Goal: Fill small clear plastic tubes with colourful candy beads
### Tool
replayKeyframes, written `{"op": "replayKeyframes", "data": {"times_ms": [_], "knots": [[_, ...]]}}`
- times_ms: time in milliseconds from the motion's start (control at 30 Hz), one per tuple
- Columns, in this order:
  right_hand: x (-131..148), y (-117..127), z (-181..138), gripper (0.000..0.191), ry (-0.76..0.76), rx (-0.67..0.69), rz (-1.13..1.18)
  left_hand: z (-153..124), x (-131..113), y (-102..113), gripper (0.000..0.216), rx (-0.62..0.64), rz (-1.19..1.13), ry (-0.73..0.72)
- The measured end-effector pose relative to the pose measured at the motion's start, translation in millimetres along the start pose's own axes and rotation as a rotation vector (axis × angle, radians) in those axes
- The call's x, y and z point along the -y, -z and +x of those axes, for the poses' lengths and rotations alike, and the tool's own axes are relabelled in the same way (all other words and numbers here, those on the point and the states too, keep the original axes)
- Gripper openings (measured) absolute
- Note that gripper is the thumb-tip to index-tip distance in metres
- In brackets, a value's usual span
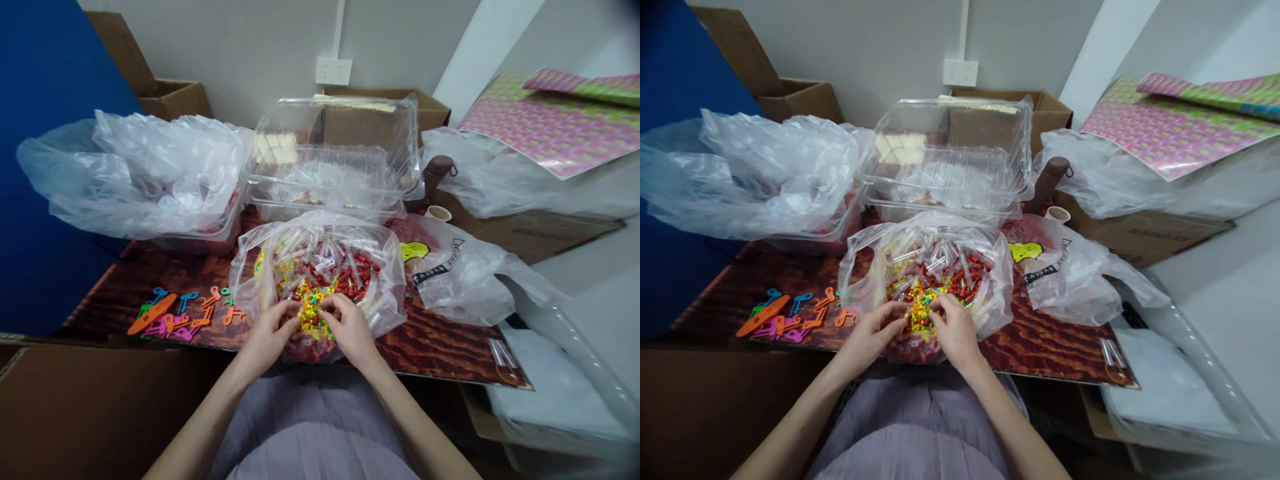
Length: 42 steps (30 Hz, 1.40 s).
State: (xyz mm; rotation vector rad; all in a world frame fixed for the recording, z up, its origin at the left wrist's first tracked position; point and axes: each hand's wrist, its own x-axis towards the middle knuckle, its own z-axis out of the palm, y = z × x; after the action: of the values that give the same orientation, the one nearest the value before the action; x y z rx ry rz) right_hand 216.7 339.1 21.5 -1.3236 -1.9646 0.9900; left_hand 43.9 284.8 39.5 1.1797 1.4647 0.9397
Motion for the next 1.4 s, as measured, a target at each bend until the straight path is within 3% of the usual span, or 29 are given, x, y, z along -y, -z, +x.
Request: {"op": "replayKeyframes", "data": {"times_ms": [133,300,433,567,700,867,967,1100,1233,1400], "knots": [[7,10,-2,0.013,0.021,0.009,-0.046,-2,-4,3,0.019,-0.031,0.469,-0.160],[16,25,-4,0.015,0.051,0.053,-0.218,0,-16,-1,0.027,0.060,1.010,-0.135],[17,28,-5,0.012,0.036,0.045,-0.223,10,-17,-16,0.029,0.102,1.182,-0.143],[12,25,-7,0.009,0.028,0.024,-0.215,22,-12,-31,0.029,0.058,1.174,-0.153],[8,26,-11,0.011,0.035,-0.001,-0.177,28,-5,-34,0.026,-0.004,0.952,-0.182],[6,28,-16,0.013,0.008,0.012,-0.211,24,-2,-24,0.012,-0.035,0.398,-0.132],[10,28,-17,0.014,0.004,0.032,-0.297,17,-6,-19,0.013,0.015,0.027,0.024],[16,29,-18,0.013,0.014,0.062,-0.385,11,-11,-14,0.032,0.109,-0.344,0.233],[20,31,-17,0.013,0.022,0.074,-0.334,10,-11,-8,0.045,0.142,-0.648,0.309],[19,26,-16,0.012,0.044,0.037,-0.214,9,-11,-3,0.047,0.227,-0.775,0.320]]}}
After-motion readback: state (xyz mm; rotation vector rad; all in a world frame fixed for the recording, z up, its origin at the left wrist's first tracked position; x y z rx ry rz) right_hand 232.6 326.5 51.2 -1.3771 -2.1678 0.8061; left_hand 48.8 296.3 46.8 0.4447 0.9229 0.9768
